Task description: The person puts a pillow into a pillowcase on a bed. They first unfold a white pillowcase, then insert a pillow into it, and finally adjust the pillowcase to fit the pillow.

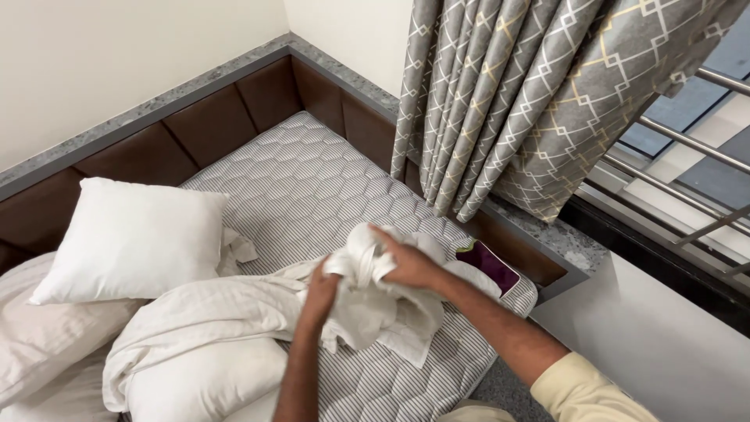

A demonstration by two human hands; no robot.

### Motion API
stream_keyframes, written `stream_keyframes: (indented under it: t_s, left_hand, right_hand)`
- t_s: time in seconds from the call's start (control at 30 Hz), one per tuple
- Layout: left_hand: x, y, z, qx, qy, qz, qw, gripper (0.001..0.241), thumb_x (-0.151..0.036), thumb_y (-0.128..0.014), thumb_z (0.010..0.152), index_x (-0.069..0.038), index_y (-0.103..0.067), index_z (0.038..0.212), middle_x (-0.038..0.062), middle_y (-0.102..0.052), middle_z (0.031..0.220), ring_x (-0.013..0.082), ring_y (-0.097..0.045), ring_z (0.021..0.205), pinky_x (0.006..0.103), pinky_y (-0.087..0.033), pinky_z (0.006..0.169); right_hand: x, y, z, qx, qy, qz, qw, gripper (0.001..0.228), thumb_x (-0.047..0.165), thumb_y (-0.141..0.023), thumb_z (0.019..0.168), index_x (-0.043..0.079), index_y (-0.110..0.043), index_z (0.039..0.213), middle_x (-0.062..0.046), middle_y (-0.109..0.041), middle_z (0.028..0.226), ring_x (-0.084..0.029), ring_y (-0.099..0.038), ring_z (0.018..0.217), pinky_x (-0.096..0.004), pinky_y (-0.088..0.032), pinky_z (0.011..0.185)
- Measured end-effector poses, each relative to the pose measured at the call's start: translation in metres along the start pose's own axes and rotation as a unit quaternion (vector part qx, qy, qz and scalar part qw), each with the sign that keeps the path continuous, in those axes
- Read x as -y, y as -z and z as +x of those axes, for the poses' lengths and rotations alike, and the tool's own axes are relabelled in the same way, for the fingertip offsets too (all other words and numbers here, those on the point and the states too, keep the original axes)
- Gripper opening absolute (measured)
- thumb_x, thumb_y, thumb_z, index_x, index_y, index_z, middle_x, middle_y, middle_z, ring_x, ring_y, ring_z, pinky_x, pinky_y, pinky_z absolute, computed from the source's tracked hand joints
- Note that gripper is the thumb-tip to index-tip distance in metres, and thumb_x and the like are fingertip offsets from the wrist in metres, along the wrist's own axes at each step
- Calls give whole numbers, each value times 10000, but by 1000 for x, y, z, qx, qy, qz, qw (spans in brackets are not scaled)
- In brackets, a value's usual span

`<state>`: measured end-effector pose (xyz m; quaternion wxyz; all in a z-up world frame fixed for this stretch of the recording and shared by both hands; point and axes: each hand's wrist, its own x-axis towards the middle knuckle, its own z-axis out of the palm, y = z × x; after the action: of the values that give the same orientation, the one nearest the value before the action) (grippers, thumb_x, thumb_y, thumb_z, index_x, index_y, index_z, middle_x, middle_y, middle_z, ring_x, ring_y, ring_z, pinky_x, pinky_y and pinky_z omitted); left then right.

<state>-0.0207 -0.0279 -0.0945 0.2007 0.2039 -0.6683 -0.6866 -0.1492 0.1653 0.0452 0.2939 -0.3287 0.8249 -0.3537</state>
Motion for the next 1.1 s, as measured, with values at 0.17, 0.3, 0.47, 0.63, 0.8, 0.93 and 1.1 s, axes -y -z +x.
stream_keyframes:
  t_s: [0.17,0.3,0.47,0.63,0.8,0.93,1.1]
  left_hand:
    - [-39,-35,-27,174,-50,-92,979,297,-133,-512,1015,19,-688,1199,55,-726,1017,145,-654,922,312,-541,831]
    - [-46,-7,-35,159,-65,-95,981,286,-119,-520,996,5,-731,1144,28,-742,996,125,-673,893,298,-556,803]
    - [-64,47,-34,24,49,-15,998,291,-170,-591,946,-65,-743,1170,49,-765,924,165,-687,763,341,-586,696]
    - [-26,102,-41,-38,12,7,999,328,-247,-650,1004,-29,-747,1229,46,-773,1028,76,-696,857,235,-562,765]
    - [149,150,-42,-86,252,101,959,488,-271,-689,975,-29,-637,1396,207,-740,804,155,-446,434,299,-374,402]
    - [182,149,-61,-194,279,61,938,799,-270,-684,918,-123,-293,1599,269,-750,985,308,-670,651,426,-525,561]
    - [250,165,-56,-249,114,252,928,1007,-474,-749,862,-88,-241,1640,259,-413,1599,400,-428,1443,460,-389,1157]
  right_hand:
    - [-77,-48,32,129,83,-95,984,472,223,-785,841,103,-663,1281,-113,-775,1135,-230,-736,979,-370,-581,847]
    - [-121,-44,43,160,77,-119,977,525,219,-766,803,102,-656,1304,-96,-766,1131,-243,-738,996,-383,-576,893]
    - [-147,-5,67,31,12,-101,994,530,210,-754,794,121,-650,1306,-105,-752,1129,-249,-734,985,-391,-566,886]
    - [-172,31,110,-155,111,29,981,321,138,-723,849,38,-685,1151,-109,-747,1010,-206,-703,922,-367,-561,834]
    - [-107,85,87,-314,243,222,891,196,-4,-619,940,28,-662,1129,-40,-708,1028,-135,-654,928,-291,-548,827]
    - [-61,107,48,-321,269,268,868,164,-43,-586,991,26,-652,1125,-40,-695,1029,-136,-650,931,-288,-544,825]
    - [-64,95,56,-264,265,271,887,219,-44,-604,936,46,-648,1130,-31,-698,1060,-138,-660,971,-302,-560,868]
